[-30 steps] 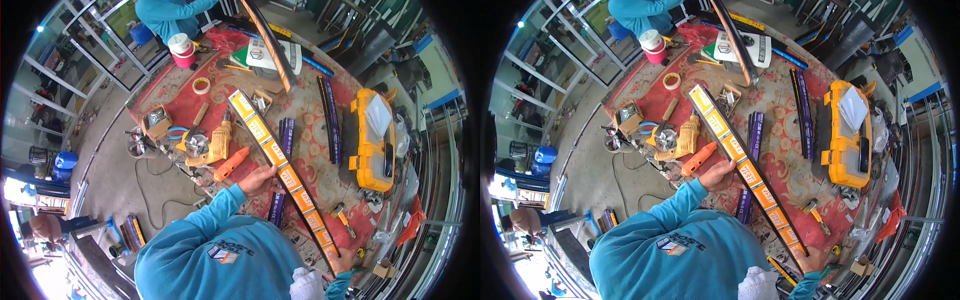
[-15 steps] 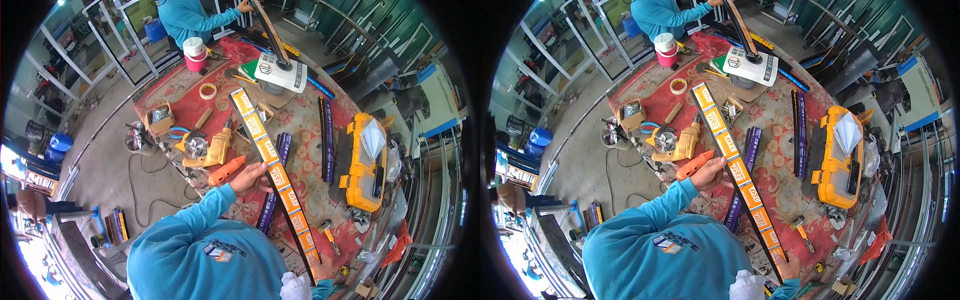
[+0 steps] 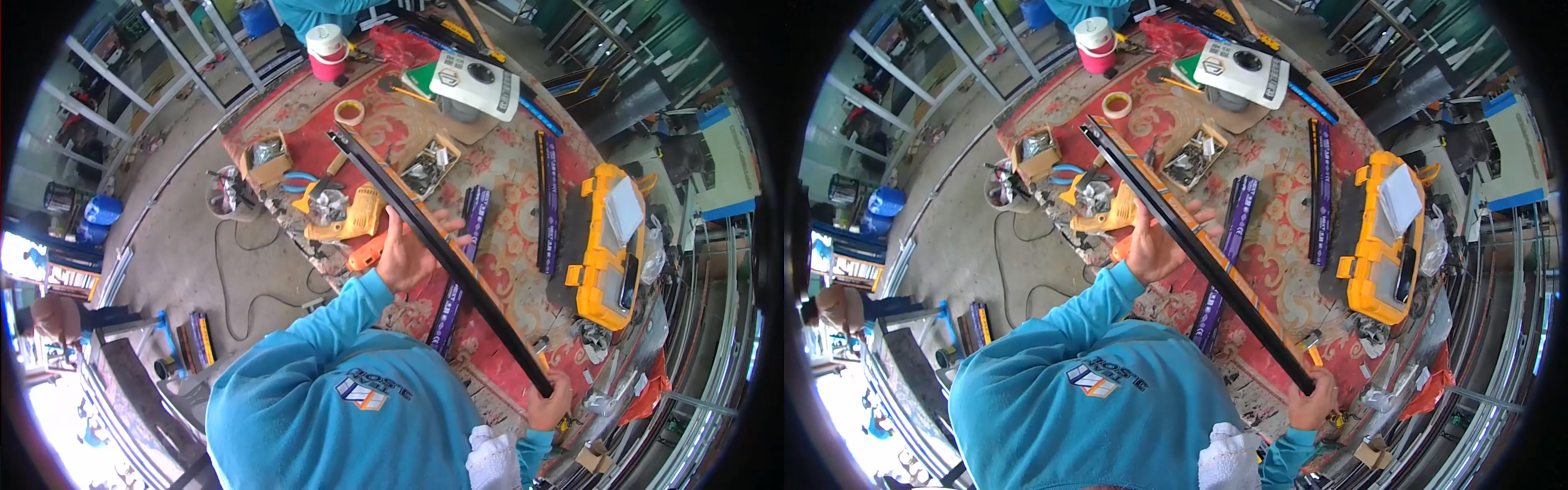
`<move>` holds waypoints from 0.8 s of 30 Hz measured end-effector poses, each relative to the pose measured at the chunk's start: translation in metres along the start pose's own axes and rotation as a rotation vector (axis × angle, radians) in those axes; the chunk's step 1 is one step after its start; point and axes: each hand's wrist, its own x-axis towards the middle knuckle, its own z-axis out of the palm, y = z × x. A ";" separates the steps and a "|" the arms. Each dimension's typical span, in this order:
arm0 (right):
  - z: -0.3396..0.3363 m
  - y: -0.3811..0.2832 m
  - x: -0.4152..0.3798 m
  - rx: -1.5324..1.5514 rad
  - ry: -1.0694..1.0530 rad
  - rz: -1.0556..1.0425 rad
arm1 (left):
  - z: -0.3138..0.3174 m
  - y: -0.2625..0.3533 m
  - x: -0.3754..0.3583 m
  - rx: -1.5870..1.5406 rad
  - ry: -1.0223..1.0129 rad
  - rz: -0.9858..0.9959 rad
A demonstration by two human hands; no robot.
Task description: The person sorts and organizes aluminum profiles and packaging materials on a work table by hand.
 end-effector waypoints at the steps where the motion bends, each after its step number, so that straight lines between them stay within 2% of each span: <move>1: 0.002 -0.001 0.003 0.006 -0.019 -0.008 | 0.012 -0.001 -0.002 -0.054 0.105 0.036; 2: 0.003 -0.002 0.005 -0.018 0.022 -0.034 | 0.003 -0.002 -0.002 -0.054 0.124 0.046; 4: 0.006 -0.006 0.009 -0.037 0.047 -0.061 | -0.023 -0.005 -0.002 -0.340 -0.126 0.080; 5: 0.005 -0.010 0.012 -0.074 0.052 -0.091 | -0.033 -0.010 -0.004 -0.452 -0.034 0.096; 6: 0.003 -0.013 0.014 -0.111 0.054 -0.118 | -0.036 -0.011 -0.004 -0.454 -0.014 0.100; 8: 0.000 -0.021 0.018 -0.100 0.012 -0.123 | -0.042 -0.008 -0.004 -0.427 -0.176 0.109; 10: -0.001 -0.029 0.021 -0.169 0.012 -0.089 | -0.039 -0.004 -0.006 -0.441 -0.238 0.100; 13: 0.001 -0.024 0.021 -0.218 -0.016 -0.088 | -0.040 0.004 -0.007 -0.453 -0.270 0.104; 15: 0.003 -0.027 0.023 -0.228 0.009 -0.082 | -0.037 0.011 -0.005 -0.431 -0.429 0.049; 24: 0.000 -0.026 0.025 -0.290 0.112 -0.110 | -0.040 0.012 -0.007 -0.515 -0.298 -0.017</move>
